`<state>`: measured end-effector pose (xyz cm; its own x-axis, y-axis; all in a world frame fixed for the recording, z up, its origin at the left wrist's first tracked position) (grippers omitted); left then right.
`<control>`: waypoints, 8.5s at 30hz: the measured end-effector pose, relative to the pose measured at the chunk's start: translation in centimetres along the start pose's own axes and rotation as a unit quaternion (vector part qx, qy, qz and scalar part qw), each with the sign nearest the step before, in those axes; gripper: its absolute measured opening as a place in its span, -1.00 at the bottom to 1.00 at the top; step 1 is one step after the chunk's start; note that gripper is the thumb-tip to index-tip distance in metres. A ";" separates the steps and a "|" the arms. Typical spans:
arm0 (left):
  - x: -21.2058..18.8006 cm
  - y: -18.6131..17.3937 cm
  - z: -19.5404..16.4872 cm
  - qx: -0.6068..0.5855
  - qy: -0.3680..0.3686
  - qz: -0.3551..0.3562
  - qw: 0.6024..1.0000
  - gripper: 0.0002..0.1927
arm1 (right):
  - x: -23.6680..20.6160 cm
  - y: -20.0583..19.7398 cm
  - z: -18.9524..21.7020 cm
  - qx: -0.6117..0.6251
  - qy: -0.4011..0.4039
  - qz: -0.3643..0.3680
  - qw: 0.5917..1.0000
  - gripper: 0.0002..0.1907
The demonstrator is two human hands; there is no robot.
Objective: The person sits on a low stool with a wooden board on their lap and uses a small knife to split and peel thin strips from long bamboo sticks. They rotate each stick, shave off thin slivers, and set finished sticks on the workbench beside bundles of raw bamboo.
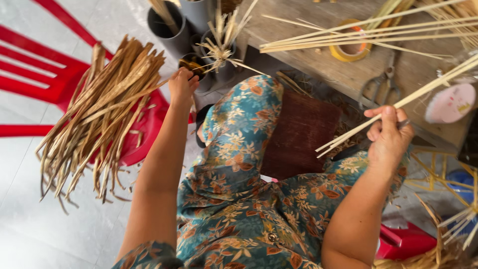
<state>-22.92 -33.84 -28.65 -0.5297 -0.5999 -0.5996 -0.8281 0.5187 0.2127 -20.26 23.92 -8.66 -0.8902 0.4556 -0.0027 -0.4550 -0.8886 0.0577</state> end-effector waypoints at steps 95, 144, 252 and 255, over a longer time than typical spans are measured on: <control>-6.1 6.2 -0.1 0.372 0.321 0.043 0.870 -0.07 | 0.4 -3.8 0.4 -0.008 0.019 -0.035 0.999 -0.76; -13.7 3.0 -3.4 0.188 0.264 0.204 0.924 -0.57 | -0.1 -4.3 1.3 0.017 0.004 -0.063 0.998 -0.76; -26.2 43.6 6.6 0.456 0.661 0.235 0.547 -0.76 | -5.3 3.4 7.7 -0.146 0.164 0.199 0.955 -0.67; -23.7 43.2 5.7 0.445 0.672 0.219 0.550 -0.73 | -5.9 4.1 6.3 -0.147 0.208 0.226 0.940 -0.68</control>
<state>-45.12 6.23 -9.62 -0.7951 0.1027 0.5977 -0.4664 0.5265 -0.7109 -16.78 17.92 -2.15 -0.8985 0.0217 -0.4384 0.0400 -0.9906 -0.1311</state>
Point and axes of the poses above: each hand's wrist, its own x-axis towards the middle knuckle, its own y-axis out of the palm, z = x × y, the point moved 10 cm from there along x, towards the middle knuckle, and after that the axes turned 14 degrees about -z, right-handed, at the moved point
